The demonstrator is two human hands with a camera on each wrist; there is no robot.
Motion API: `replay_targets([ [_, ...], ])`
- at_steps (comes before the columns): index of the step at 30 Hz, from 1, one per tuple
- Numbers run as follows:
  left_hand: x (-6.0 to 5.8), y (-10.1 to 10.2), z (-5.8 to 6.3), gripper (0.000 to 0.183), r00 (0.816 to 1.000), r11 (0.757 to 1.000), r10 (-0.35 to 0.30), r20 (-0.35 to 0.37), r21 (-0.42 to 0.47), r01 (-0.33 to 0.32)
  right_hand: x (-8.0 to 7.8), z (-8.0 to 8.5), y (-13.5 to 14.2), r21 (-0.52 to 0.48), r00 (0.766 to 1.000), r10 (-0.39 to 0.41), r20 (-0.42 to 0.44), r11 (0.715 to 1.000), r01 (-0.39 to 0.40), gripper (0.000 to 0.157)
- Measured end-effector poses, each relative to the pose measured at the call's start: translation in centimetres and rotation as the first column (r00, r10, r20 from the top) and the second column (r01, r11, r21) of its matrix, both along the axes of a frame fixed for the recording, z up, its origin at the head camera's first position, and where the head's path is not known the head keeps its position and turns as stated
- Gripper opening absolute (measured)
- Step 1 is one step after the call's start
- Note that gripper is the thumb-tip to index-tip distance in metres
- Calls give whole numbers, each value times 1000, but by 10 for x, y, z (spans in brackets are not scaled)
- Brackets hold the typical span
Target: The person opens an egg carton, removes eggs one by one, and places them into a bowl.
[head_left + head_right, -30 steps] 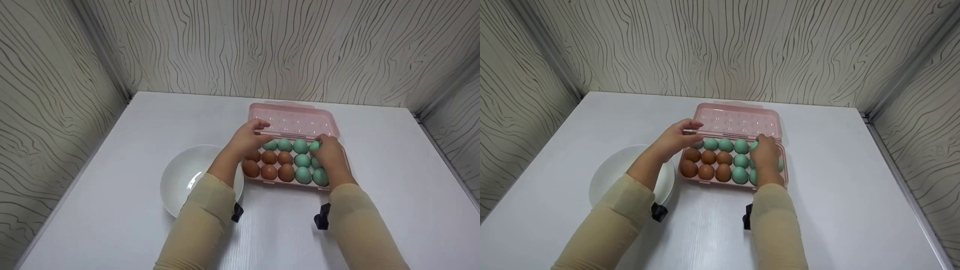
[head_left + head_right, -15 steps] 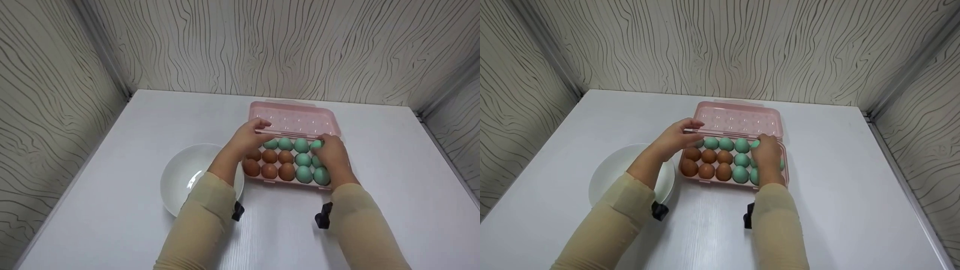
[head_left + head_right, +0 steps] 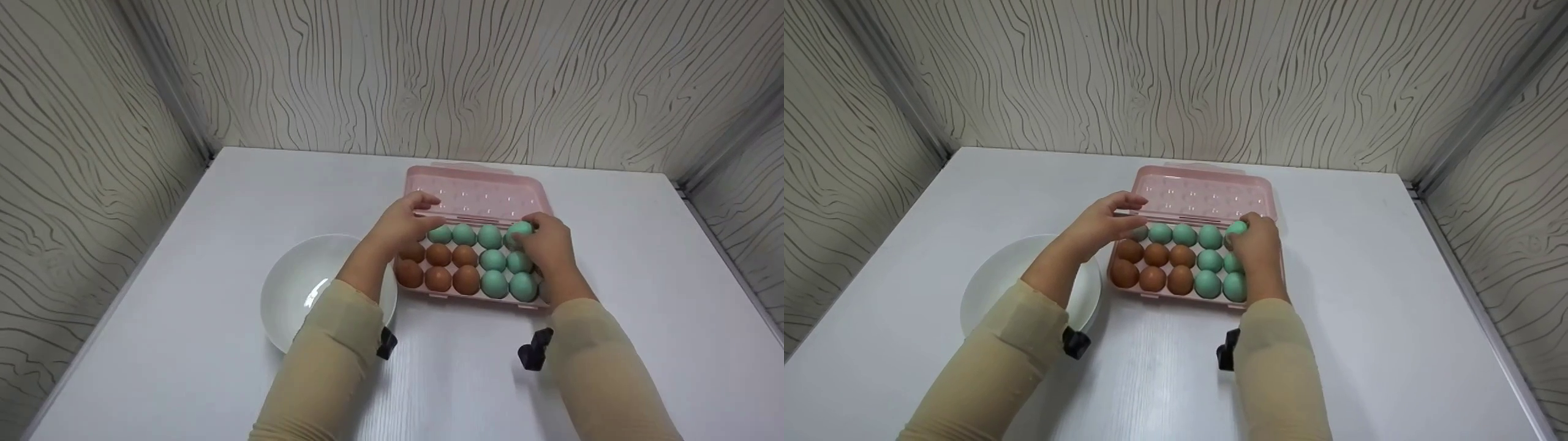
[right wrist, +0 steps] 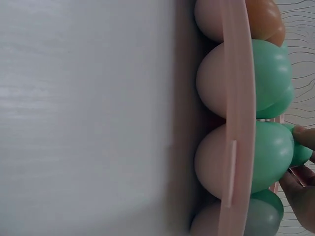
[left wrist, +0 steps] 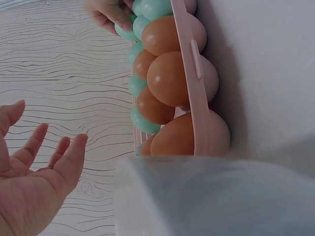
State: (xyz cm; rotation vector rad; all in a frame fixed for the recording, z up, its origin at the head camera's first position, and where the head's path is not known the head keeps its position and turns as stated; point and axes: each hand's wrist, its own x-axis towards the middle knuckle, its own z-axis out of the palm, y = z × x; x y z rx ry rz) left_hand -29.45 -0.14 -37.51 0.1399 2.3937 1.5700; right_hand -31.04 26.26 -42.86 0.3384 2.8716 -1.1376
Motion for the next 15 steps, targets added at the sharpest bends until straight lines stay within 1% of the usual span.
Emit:
replay_targets([
  [3,0,0,0,35,1000,1000,2,2,-5,-2,0,5,2,-6,1000,1,-10,1000,-1,46],
  [9,-1,0,1,33,1000,1000,-3,5,8,3,3,16,2,-63,1000,-5,-10,998,4,51],
  [15,-1,0,2,34,1000,999,-8,10,36,7,5,23,-5,-110,999,25,-39,994,-29,53],
])
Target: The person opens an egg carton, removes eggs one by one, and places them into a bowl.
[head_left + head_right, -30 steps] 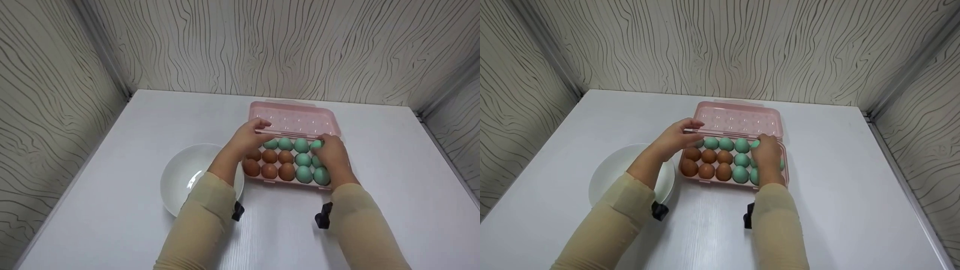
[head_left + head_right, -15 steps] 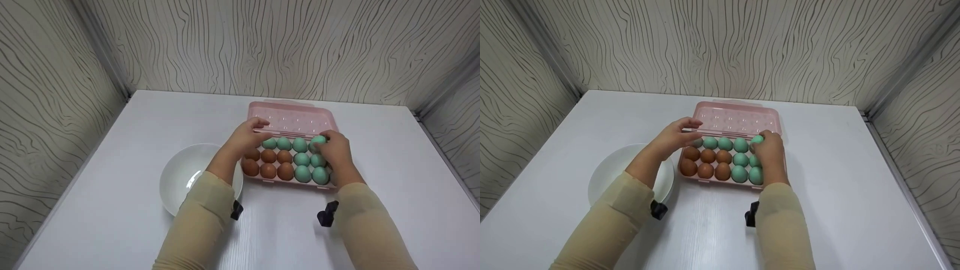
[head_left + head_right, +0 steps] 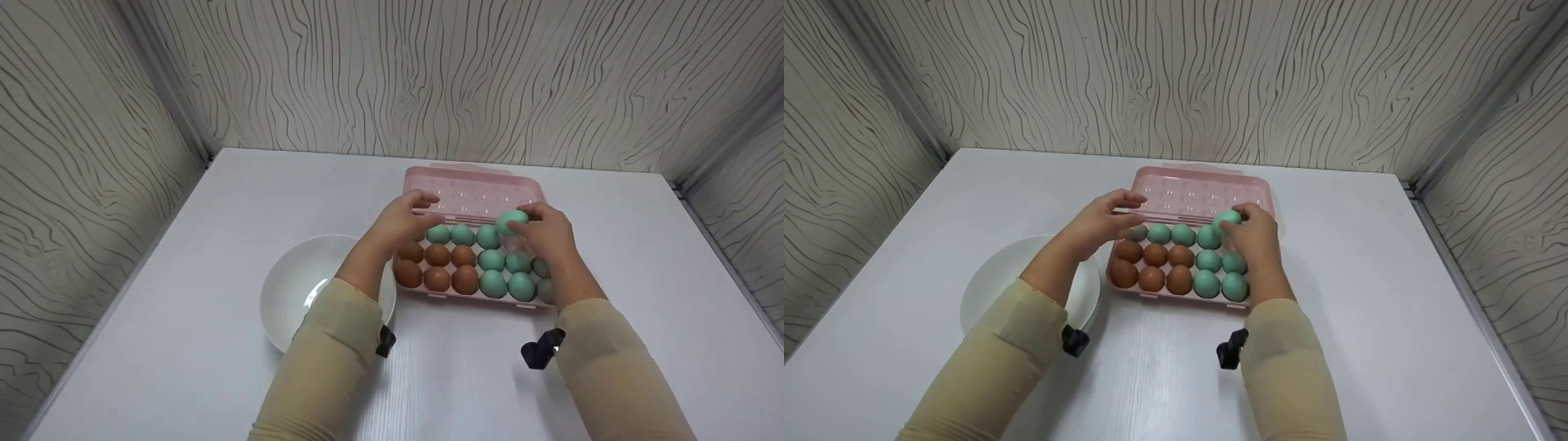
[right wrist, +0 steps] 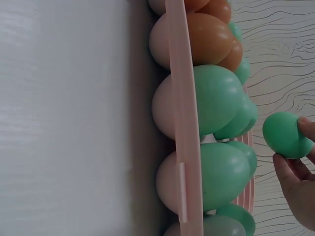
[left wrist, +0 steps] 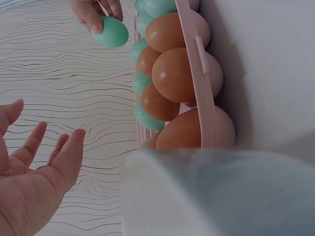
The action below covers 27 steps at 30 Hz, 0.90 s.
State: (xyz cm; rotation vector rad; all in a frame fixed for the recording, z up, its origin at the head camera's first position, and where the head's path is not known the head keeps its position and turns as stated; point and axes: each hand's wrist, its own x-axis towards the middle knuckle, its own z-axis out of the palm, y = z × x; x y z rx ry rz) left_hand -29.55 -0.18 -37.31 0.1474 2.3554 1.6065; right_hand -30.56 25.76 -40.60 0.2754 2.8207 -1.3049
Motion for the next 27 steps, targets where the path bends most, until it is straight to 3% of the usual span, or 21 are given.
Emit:
replay_targets([
  [8,3,1,0,34,1000,1000,-8,-15,-2,8,5,12,-13,-65,997,50,-56,996,-53,52],
  [15,3,5,-3,36,998,1000,-15,-66,-7,14,12,21,-32,-254,995,46,-85,965,-66,49],
  [27,6,9,-2,36,991,997,-65,-114,29,68,23,29,-49,-265,978,150,-147,946,-185,49],
])
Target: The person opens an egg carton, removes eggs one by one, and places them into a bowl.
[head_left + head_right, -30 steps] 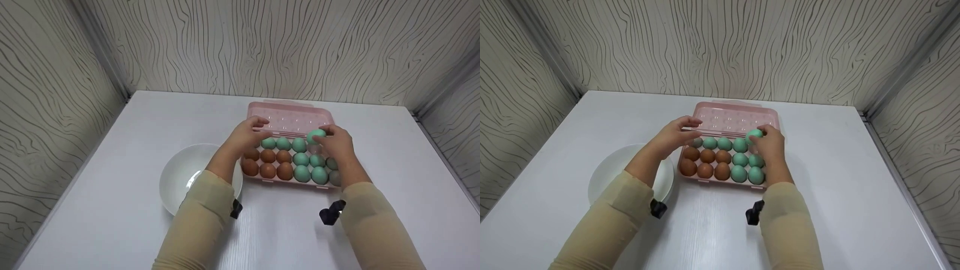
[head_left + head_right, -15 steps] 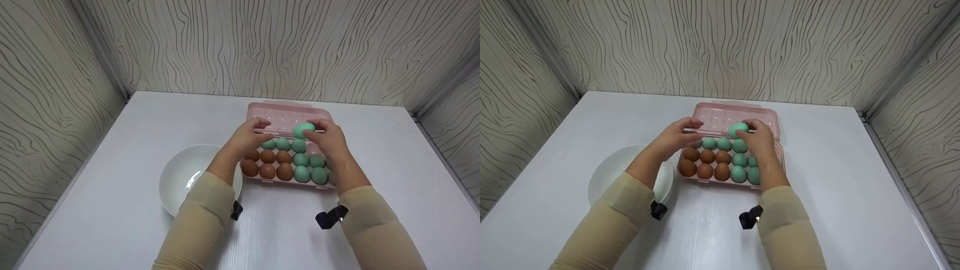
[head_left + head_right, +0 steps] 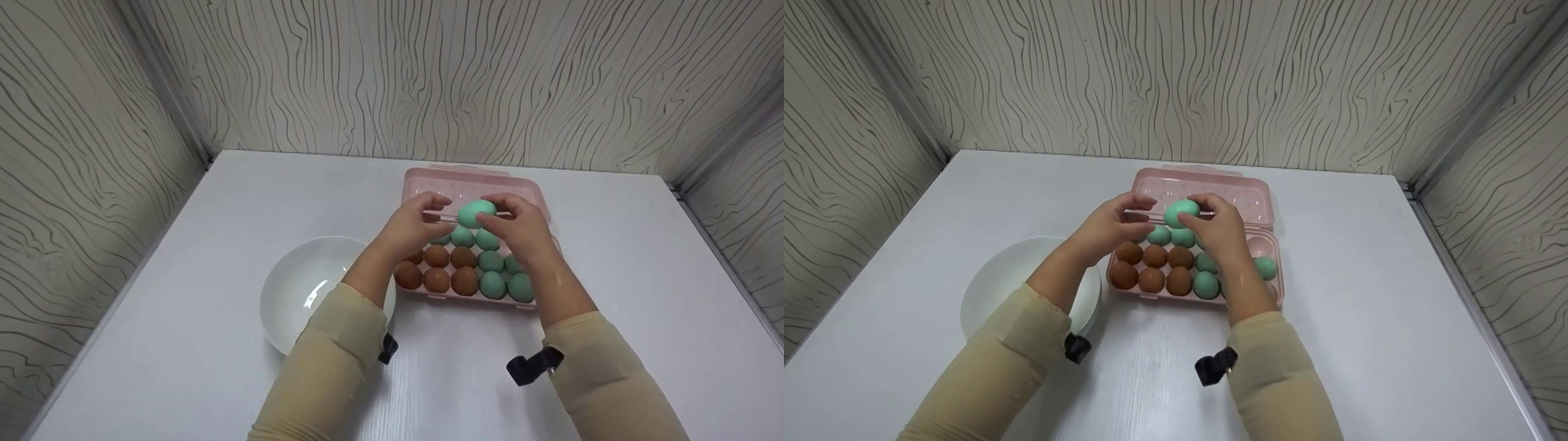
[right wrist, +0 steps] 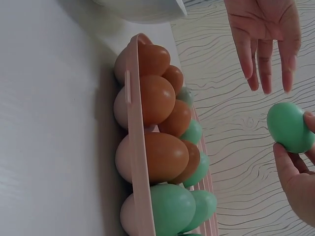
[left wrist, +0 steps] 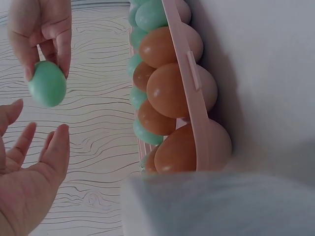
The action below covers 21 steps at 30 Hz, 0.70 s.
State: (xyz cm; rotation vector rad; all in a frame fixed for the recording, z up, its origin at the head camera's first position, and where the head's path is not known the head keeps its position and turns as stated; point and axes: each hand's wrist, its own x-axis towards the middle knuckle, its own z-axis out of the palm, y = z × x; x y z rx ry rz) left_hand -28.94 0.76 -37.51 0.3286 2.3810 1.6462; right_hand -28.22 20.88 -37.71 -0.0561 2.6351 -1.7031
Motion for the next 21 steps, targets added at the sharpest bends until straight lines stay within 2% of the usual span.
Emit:
replay_targets([
  [10,3,3,2,36,998,995,-59,-30,77,61,9,4,-16,-44,998,61,-12,997,-61,49],
  [15,3,4,3,35,998,995,-57,-36,81,60,12,5,-23,-75,996,80,-35,994,-83,46],
  [21,4,3,4,33,999,997,-45,-19,59,46,13,6,-28,-125,996,88,-12,988,-88,47],
])
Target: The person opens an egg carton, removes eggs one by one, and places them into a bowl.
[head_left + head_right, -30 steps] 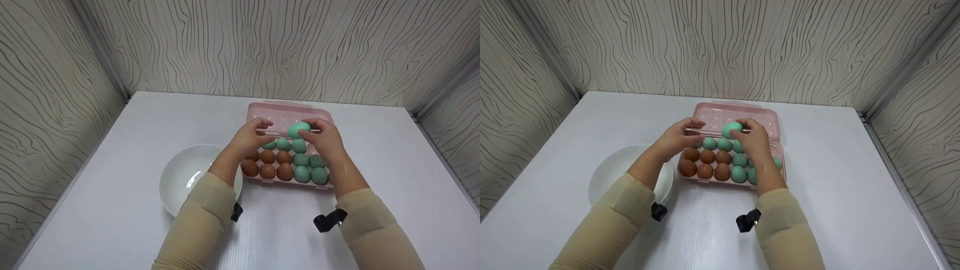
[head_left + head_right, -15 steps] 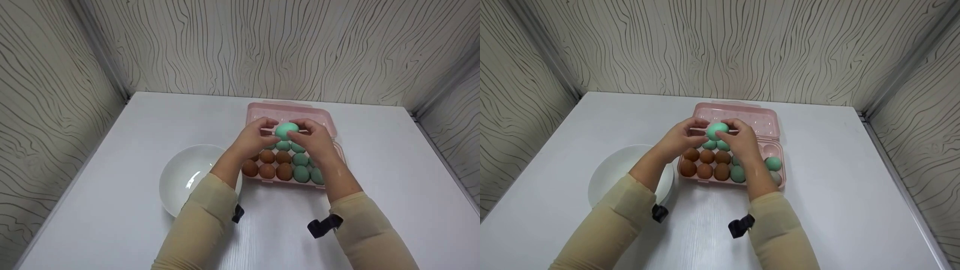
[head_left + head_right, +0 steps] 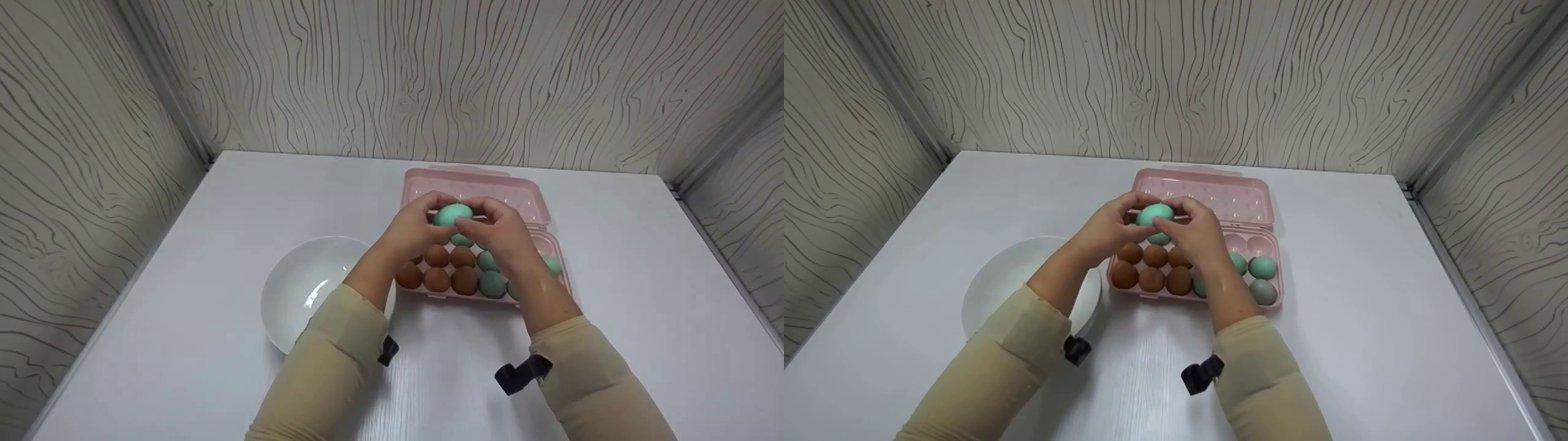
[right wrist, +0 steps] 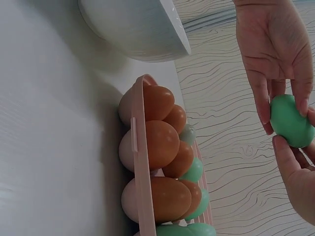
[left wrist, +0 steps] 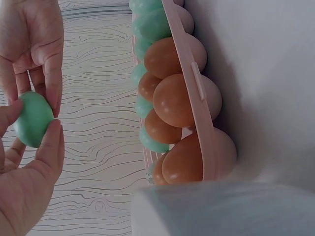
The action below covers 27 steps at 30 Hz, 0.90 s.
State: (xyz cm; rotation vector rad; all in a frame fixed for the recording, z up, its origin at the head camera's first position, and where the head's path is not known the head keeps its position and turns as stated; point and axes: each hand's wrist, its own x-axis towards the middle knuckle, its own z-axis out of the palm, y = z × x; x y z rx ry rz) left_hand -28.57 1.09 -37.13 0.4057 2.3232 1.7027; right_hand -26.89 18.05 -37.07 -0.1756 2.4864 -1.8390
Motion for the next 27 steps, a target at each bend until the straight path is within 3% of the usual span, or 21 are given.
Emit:
replay_targets([
  [9,0,-5,5,32,999,995,-2,-32,-96,-1,2,2,-1,-2,999,26,25,1000,-26,49],
  [18,-1,-13,9,31,996,993,-30,-85,-120,19,1,4,0,5,999,53,5,999,-54,49],
  [27,-5,-32,16,38,997,988,-11,-72,-152,-1,-3,0,7,-85,997,77,0,993,-77,46],
])
